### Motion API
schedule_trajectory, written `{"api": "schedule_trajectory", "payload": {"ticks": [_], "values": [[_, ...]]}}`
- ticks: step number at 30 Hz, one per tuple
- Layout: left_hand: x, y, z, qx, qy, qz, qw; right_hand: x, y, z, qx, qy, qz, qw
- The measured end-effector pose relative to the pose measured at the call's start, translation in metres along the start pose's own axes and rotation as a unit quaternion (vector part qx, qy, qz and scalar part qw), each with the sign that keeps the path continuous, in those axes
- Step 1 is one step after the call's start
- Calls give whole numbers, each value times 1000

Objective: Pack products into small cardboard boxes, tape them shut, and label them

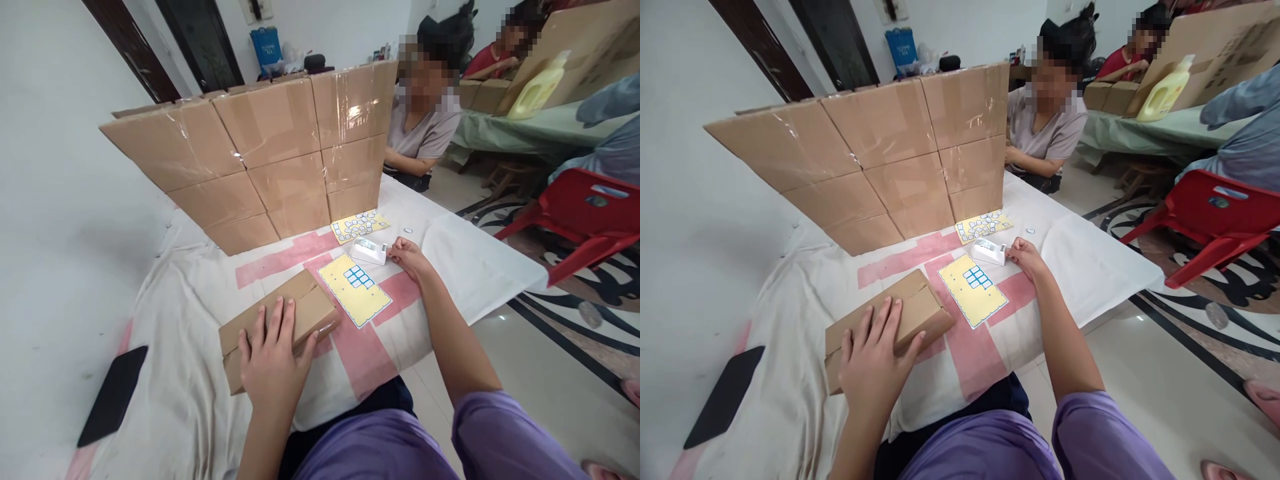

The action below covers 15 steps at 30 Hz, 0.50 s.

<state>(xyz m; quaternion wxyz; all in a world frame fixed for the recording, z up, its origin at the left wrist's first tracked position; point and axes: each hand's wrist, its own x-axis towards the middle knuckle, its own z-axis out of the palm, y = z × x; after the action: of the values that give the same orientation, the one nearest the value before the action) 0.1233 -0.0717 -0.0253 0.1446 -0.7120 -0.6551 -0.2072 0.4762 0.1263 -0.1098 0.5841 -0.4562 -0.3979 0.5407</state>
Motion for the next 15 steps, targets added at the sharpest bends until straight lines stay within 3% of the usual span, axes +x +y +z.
{"api": "schedule_trajectory", "payload": {"ticks": [15], "values": [[3, -2, 0, 13, -9, 12, 1000, 4, -18, -11, -93, -66, 70, 991]]}}
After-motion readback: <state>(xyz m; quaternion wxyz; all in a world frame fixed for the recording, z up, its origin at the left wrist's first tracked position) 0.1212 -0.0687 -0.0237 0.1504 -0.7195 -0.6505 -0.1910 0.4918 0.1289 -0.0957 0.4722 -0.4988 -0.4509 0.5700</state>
